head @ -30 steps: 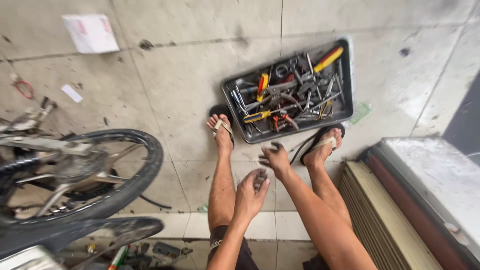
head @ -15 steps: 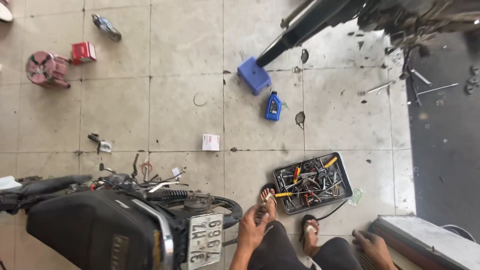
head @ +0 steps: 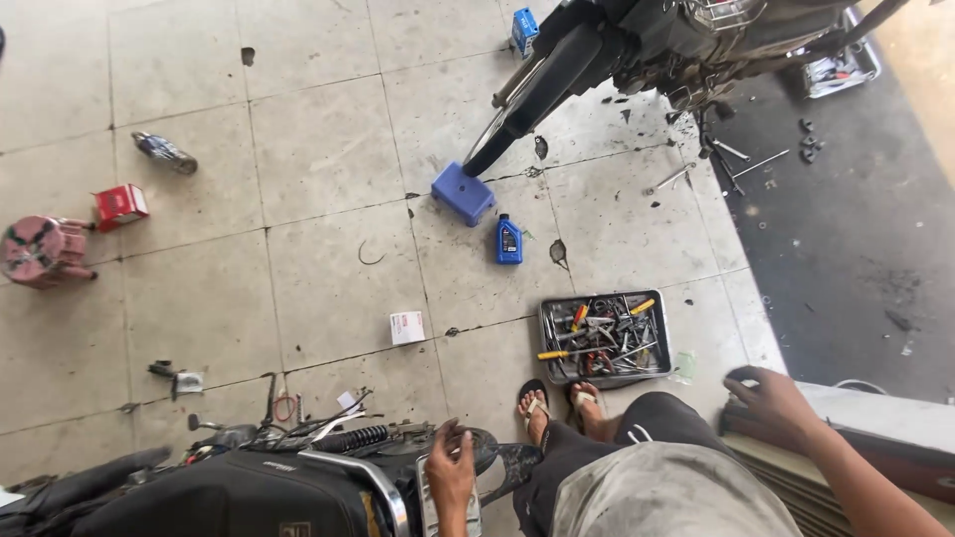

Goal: Replacing a motorcycle battery by disconnecting terminals and installing a new unit.

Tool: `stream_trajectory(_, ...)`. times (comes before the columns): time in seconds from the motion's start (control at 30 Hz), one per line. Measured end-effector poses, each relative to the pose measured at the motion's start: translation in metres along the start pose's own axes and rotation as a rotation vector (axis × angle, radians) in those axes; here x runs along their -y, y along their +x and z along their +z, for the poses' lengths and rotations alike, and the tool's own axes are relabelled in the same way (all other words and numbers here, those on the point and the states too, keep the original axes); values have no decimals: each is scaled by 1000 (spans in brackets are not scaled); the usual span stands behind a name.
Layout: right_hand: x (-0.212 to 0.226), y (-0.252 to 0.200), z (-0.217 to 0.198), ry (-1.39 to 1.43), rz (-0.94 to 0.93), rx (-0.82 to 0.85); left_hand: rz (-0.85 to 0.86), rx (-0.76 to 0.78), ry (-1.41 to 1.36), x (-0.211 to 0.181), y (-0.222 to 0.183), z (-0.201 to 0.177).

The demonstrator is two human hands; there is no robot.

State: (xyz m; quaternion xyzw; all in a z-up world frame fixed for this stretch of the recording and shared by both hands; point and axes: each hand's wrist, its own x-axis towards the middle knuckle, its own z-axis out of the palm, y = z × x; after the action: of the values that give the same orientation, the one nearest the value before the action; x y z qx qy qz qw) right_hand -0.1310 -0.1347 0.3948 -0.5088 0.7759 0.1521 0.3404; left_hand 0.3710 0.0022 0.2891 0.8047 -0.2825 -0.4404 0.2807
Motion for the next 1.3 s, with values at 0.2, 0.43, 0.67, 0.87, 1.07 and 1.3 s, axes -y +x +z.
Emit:
stream_trajectory(0.2, -131, 13, 18, -195, 210, 54, -50, -68, -13, 12, 13, -11)
stream_trajectory(0.43, -137, 11, 39, -111, 274, 177, 13, -56, -26, -29, 10, 0)
stream_trajectory(0.67, -66, 61, 11, -11, 111, 201, 64, -104, 45, -50, 27, 24)
stream_trajectory(0.87, -106, 103, -5, 96, 7, 108, 224, -118, 95, -135, 63, 69)
stream_trajectory(1.07, -93, 172, -56, 151, -85, 55, 288, -89, 43, -263, 71, 171)
stream_trajectory(1.3, 28, 254, -125, 426, -473, -81, 531, 212, 377, -374, 92, 245)
